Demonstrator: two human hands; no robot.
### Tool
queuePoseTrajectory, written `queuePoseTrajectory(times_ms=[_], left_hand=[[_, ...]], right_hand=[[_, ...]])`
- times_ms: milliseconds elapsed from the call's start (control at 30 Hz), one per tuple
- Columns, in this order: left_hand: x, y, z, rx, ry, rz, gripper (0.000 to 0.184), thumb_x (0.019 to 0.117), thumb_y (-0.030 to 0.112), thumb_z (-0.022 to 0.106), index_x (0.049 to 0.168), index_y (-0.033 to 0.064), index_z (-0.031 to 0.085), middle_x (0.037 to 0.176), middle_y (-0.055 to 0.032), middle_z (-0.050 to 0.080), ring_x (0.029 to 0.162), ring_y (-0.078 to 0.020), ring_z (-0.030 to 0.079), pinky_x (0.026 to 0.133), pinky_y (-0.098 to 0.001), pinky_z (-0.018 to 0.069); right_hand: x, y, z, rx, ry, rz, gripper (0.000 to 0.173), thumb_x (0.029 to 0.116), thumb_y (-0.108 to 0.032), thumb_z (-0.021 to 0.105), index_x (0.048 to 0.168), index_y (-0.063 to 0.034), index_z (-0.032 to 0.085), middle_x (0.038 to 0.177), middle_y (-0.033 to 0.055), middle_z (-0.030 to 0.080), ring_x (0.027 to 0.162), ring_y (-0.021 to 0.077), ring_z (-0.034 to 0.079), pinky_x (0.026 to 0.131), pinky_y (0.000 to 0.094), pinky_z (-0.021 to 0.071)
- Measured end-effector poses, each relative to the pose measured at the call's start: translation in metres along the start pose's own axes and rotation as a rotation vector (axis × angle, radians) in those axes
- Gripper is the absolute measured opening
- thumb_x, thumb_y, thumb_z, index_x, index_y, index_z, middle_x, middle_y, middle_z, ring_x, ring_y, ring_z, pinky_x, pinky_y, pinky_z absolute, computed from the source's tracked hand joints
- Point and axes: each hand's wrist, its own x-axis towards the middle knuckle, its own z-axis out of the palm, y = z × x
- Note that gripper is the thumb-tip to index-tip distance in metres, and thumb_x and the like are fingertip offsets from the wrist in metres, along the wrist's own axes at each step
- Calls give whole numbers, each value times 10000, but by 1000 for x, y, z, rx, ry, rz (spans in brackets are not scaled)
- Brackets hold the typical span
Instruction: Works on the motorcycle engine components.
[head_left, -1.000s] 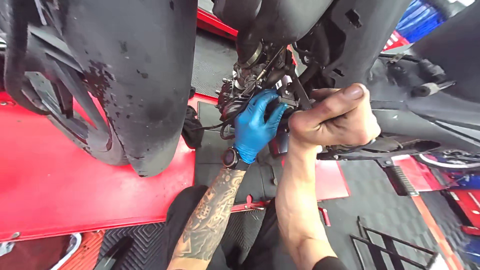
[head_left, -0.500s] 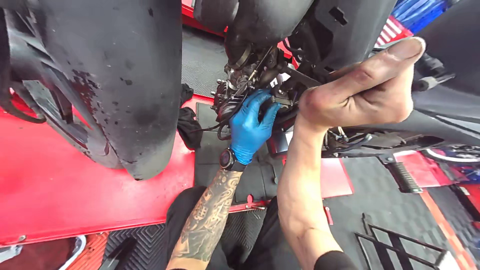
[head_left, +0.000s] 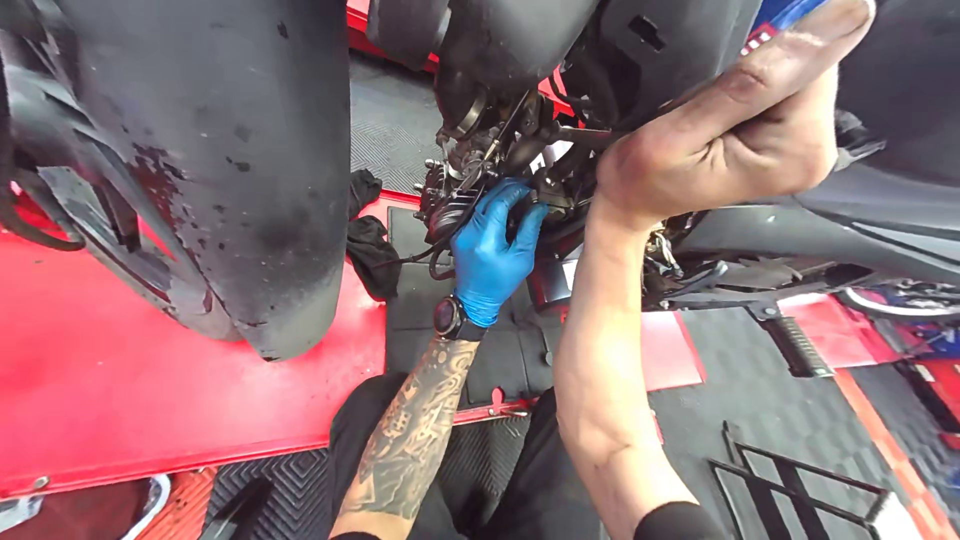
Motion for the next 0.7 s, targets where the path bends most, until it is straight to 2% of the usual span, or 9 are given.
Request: queuePoseTrajectory(times_ms=[67,133,200,233,300,367,467,633,700], left_hand=[[0,1,0,12,5,-8,217,918,100,750,1087,-36,736,1127,-170,747,1078,-219,731,928,-352,613],[0,2,-1,45,-4,-21,209,930,117,742,1095,-10,732,1131,-143,745,1071,-192,726,916,-343,611],[-1,2,0,44,-2,-12,211,924,119,739,1090,-11,728,1122,-143,747,1062,-189,729,905,-341,616],[0,1,0,41,5,-1,214,924,121,739,1089,-15,725,1119,-145,746,1054,-189,731,897,-339,621],[-1,-1,1,67,6,21,236,925,142,736,1105,-10,716,1120,-136,741,1023,-173,732,874,-333,621],[-2,1,-2,99,-12,37,250,929,135,741,1128,-13,709,1119,-128,741,1030,-169,730,902,-343,619],[0,6,-2,136,-15,10,242,953,154,711,1130,-11,714,1111,-114,751,1047,-156,729,932,-341,605],[-4,9,-2,122,-3,-31,285,947,157,712,1172,-16,687,1081,-74,750,1012,-97,720,909,-305,604],[-9,3,-3,121,-5,3,291,886,145,758,1119,-19,699,971,-79,741,885,-119,720,810,-328,612]], right_hand=[[0,-4,0,-33,-17,43,365,962,27,509,600,4,545,534,38,511,499,46,534,447,231,375],[0,-22,-11,-105,-195,162,411,1042,-22,476,631,-27,490,578,37,447,522,53,485,482,207,362],[2,-22,-27,-85,-341,191,437,1030,-146,578,606,-55,525,534,24,475,468,71,477,446,251,355],[3,-23,-38,-96,-453,215,406,1018,-224,629,651,-57,587,551,22,534,472,78,516,443,268,390],[-1,-32,-59,-141,-688,280,250,997,-279,668,894,-52,684,645,21,626,511,101,582,450,296,472],[-7,-39,-71,-131,-781,319,165,988,-193,642,1062,-51,681,723,16,659,556,109,600,474,311,493],[-4,-46,-79,-220,-867,325,265,1005,-134,550,1246,-56,630,801,59,678,594,190,637,475,389,497],[8,-34,-77,-243,-856,300,244,949,-105,577,1179,-79,657,775,60,664,599,225,646,467,404,481],[17,-36,-77,-151,-781,253,231,927,-104,608,1140,-94,696,744,36,651,586,191,633,467,362,473]])
